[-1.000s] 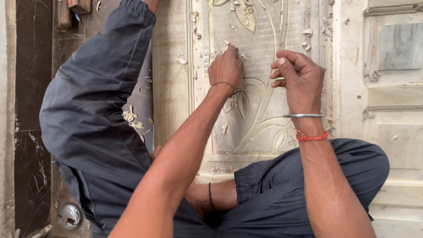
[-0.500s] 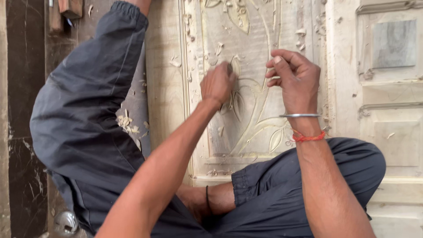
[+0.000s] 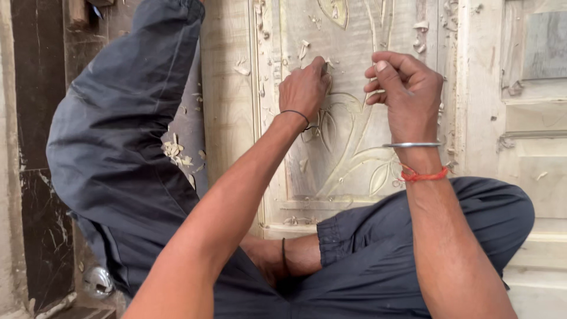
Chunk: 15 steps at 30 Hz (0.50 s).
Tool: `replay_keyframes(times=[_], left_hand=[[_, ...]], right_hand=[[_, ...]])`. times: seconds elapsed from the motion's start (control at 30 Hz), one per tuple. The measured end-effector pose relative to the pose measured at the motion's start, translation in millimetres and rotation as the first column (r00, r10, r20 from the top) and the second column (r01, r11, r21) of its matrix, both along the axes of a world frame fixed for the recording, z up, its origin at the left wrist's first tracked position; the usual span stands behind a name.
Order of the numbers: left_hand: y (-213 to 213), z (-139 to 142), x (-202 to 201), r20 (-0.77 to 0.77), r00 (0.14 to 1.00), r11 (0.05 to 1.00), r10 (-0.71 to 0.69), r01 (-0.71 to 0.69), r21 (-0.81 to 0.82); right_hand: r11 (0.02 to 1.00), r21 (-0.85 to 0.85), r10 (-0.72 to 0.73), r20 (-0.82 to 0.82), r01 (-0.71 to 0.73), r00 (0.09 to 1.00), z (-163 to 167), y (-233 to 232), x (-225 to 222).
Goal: The person sits on the floor carving a floral relief pattern into a large wooden panel using a small carving tool, holding the panel steady with the other hand. Wood shavings accumulate around the work as they cut along the design, and they also rub the carved surface with a small sanding block.
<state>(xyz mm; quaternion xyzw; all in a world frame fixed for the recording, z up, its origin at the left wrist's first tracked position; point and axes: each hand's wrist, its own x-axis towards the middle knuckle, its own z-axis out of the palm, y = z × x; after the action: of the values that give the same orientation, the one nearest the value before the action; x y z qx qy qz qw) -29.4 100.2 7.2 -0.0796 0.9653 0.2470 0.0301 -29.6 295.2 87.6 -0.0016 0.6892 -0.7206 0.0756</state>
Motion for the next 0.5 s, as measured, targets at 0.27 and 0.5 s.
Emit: replay_keyframes(times=[0.27, 0.5], left_hand=[[8.2, 8.3, -1.1, 0.047, 0.999, 1.000, -0.022, 0.023, -0.016], [12.0, 11.4, -0.4, 0.094, 0.995, 0.997, 0.040, -0.046, 0.066]], right_hand=[[0.999, -0.025, 0.020, 0.002, -0.020, 1.000, -0.6, -0.2, 1.2], [0.999, 0.000, -0.035, 0.025, 0.035, 0.999, 1.9, 4.3, 1.3]])
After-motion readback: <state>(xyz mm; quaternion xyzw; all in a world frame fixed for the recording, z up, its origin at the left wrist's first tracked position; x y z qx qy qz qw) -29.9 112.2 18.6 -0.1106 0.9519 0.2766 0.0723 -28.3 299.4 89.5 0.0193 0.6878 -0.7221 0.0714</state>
